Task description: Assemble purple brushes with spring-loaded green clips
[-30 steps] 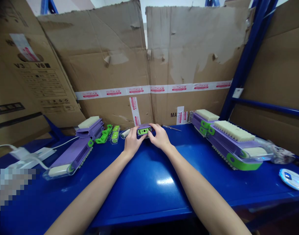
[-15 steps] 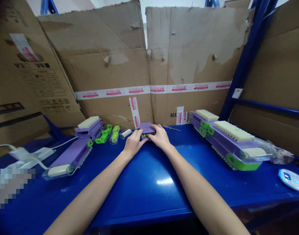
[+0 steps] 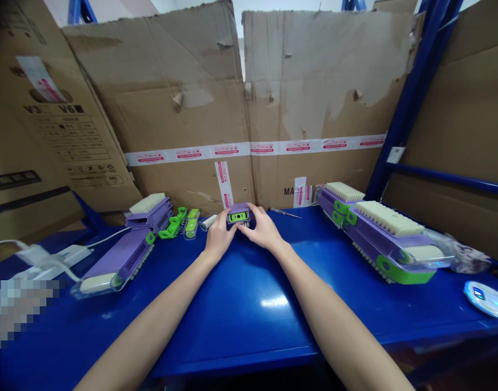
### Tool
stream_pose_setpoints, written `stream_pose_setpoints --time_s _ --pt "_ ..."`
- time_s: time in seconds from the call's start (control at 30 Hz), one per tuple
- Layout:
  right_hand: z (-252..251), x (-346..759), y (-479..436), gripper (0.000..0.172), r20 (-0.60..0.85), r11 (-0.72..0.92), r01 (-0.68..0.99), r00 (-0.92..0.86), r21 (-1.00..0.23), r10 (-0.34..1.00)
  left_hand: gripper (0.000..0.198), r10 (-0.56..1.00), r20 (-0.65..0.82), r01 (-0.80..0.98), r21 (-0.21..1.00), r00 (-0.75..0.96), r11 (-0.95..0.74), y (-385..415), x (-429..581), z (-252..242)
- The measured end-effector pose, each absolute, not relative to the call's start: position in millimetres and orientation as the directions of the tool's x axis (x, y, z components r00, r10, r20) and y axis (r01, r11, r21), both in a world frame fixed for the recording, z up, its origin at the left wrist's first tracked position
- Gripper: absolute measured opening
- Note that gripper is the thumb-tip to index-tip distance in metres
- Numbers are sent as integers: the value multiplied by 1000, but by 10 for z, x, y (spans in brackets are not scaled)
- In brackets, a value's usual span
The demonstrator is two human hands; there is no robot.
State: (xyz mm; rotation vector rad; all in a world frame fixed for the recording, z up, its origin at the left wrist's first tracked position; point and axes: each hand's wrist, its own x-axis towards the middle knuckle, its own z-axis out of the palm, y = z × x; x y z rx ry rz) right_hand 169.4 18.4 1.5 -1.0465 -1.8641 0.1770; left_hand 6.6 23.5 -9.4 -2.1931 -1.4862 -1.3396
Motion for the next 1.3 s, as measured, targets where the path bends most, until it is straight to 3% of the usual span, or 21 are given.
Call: stream_pose_setpoints --time_s 0.23,0.53,0.83,1.3 --pt "15 1676 143 74 642 610 658 -243 -442 727 42 639 769 775 414 -18 -477 238 62 -76" --pt "38 1678 122 76 642 552 732 -207 -399 738 39 527 847 819 259 62 -513 199 101 -89" --pt "2 1689 152 76 660 573 696 -188 -433 727 40 418 899 831 130 132 -541 188 96 -85" --pt "-23 1702 178 78 687 616 655 -200 -436 699 43 533 837 852 182 128 -491 139 94 -56"
